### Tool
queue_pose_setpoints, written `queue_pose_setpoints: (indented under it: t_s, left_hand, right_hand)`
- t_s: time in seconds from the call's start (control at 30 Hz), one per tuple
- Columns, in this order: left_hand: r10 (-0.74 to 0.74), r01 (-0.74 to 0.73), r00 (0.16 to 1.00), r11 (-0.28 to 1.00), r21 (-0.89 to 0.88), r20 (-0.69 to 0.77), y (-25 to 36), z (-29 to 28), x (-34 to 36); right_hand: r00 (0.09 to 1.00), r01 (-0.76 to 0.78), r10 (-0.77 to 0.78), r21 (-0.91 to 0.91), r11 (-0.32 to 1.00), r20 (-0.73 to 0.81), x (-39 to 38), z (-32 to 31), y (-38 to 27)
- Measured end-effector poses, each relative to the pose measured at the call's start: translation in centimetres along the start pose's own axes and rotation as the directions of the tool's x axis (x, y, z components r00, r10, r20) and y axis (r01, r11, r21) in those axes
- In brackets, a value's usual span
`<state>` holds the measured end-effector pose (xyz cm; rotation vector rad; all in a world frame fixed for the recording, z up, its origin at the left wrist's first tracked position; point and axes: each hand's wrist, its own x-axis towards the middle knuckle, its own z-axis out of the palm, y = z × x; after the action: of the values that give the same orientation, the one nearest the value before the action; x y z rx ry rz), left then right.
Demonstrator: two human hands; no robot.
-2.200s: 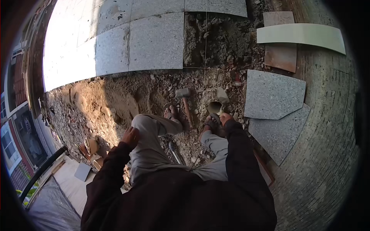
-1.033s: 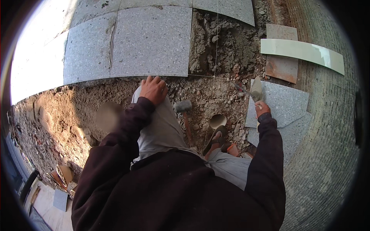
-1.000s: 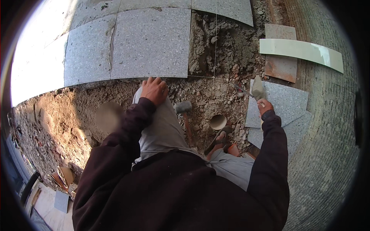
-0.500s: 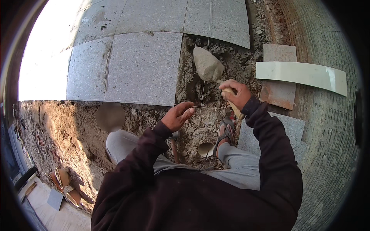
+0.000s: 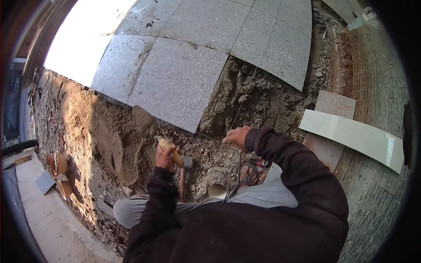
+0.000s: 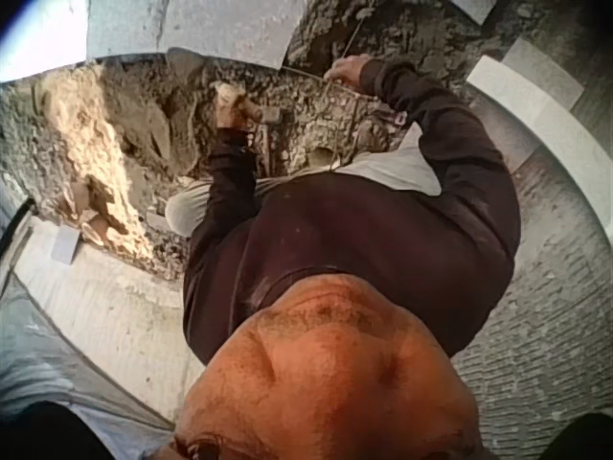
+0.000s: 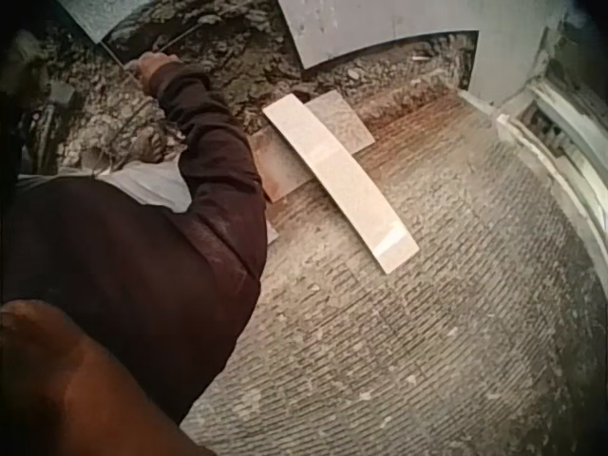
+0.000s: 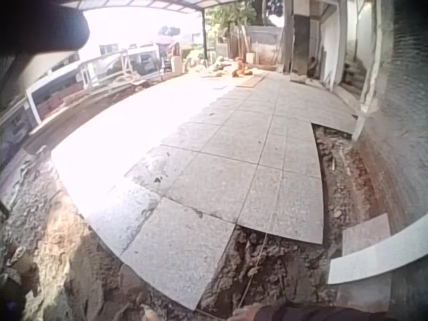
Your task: Applying mortar to a floor surface using a trowel to prepare for tile laying.
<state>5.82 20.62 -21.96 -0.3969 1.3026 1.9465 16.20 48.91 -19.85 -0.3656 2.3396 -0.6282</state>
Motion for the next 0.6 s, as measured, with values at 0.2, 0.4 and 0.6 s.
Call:
queue_pose_setpoints:
  t_s: [0.2,0.4,0.6]
  left_hand:
    - [-0.056,0.134,0.894,0.98,0.148,-0.444,-5.1,-9.1,-3.1]
    - [0.07,0.321,0.841,0.734,0.599,-0.536,-8.6,-16.1,-2.7]
    - [0.35,0.245,0.794,0.565,0.788,-0.498,-7.4,-20.1,1.9]
  right_hand:
    - [0.925,0.098,0.005,-0.253,0.963,0.379,-0.6,5.5,0.6]
    - [0.868,0.134,0.059,-0.347,0.928,0.492,1.9,5.7,1.8]
    - [0.934,0.247,-0.197,-0.14,0.959,0.298,1.8,8.9,2.3]
